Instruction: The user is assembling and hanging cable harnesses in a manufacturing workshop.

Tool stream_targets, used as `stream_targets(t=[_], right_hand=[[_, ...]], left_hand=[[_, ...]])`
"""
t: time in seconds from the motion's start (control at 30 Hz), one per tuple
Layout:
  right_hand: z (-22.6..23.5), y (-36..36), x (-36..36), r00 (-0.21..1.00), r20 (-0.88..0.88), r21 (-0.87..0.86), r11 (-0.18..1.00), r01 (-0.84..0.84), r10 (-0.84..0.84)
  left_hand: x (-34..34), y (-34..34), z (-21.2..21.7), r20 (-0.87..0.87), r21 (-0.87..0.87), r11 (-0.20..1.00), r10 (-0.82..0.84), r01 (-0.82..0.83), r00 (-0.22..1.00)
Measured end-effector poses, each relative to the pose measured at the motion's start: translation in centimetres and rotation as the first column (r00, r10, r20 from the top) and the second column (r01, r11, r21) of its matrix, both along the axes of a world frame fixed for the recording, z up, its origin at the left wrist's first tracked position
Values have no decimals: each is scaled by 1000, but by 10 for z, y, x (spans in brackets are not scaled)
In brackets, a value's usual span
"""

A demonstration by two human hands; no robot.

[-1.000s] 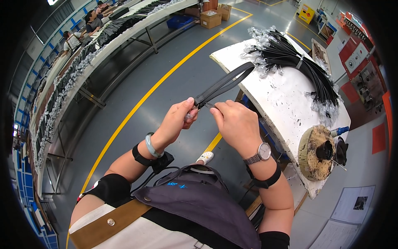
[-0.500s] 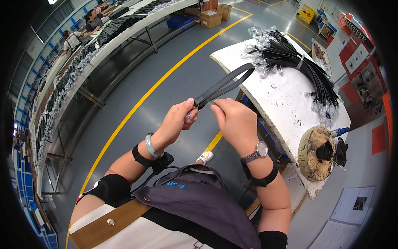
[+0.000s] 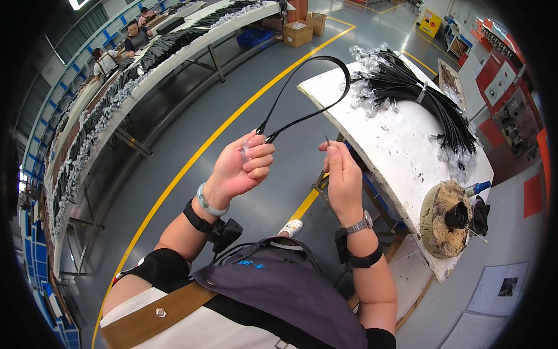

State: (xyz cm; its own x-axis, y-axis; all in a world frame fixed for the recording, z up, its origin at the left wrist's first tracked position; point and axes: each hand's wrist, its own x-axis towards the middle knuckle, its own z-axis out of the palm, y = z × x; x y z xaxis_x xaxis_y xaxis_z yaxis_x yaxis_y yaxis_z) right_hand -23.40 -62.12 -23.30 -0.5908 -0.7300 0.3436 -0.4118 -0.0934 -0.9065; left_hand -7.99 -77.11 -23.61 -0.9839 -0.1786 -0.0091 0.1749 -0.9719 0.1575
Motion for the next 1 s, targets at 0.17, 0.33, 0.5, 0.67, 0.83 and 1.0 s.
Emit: stream_targets(t=[0.17,0.33,0.5,0.67,0.83,1.0], right_hand=[[-8,-7,9,997,76,-45,999,-31,34],[3,-12,13,1000,7,-77,997,3,-3],[30,-23,0,979,-186,-56,994,-96,84],[41,-29,-11,927,-315,79,979,-187,202],[41,-30,-12,893,-340,258,942,-214,296],[42,-32,-12,871,-382,296,934,-200,308]], left_hand=[[-2,5,7,-18,34,999,-1,1,1000],[-1,8,8,-24,1,1000,-5,5,1000],[-2,13,10,116,-147,989,-15,32,993],[0,17,9,184,-230,972,-5,48,983],[-1,21,10,209,-272,960,-4,62,978],[-1,20,5,213,-253,964,-31,85,977]])
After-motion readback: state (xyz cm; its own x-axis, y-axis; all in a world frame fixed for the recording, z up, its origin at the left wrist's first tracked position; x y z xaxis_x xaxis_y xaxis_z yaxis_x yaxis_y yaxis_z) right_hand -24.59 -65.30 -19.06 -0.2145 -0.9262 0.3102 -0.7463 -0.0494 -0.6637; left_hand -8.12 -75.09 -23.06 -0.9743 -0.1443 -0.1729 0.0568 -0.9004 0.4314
